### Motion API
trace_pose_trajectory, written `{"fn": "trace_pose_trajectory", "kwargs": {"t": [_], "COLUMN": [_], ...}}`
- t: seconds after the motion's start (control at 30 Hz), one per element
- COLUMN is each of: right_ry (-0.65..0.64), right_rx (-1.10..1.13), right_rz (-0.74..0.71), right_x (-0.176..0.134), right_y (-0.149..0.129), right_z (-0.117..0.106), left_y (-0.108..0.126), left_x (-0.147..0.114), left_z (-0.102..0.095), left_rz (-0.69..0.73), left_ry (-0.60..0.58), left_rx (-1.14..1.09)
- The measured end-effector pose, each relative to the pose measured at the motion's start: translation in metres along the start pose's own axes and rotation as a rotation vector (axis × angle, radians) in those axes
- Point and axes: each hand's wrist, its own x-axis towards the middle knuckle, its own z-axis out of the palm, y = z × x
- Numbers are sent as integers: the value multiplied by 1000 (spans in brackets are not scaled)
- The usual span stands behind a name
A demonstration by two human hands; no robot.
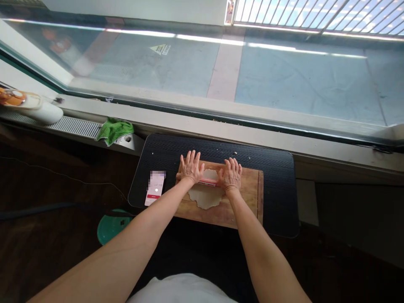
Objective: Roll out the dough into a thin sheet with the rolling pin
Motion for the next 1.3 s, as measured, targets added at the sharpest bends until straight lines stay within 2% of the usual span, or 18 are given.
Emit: {"fn": "trace_pose_trajectory", "kwargs": {"t": [0.07,0.2,0.27,0.33,0.5,0.57,0.83,0.9,1.1,1.17,1.3], "right_ry": [-15,-21,-22,-18,-10,-18,-32,-25,-55,-59,-40], "right_rx": [-7,-21,-17,-10,-4,-7,-22,-23,-7,-14,-21], "right_rz": [-1,-51,-72,-73,-11,23,-40,-45,5,19,-30], "right_x": [-8,-47,-57,-54,-13,-7,-55,-52,-14,-17,-47], "right_y": [-2,-8,-8,-7,-3,-3,-10,-10,-8,-9,-11], "right_z": [-2,-10,-11,-9,-2,-2,-12,-12,-9,-9,-11], "left_y": [-1,-6,-7,-6,-2,-1,-5,-5,-2,-2,-6], "left_x": [-9,-47,-58,-55,-16,-10,-55,-52,-18,-21,-49], "left_z": [-1,-2,-2,-2,-4,-5,-3,-3,-6,-6,-2], "left_rz": [15,47,51,44,9,-2,15,12,-7,-8,28], "left_ry": [-8,-40,-42,-30,-25,-34,-83,-82,-59,-49,-45], "left_rx": [-3,-6,-4,-2,-4,-4,-5,-7,-19,-18,-21]}}
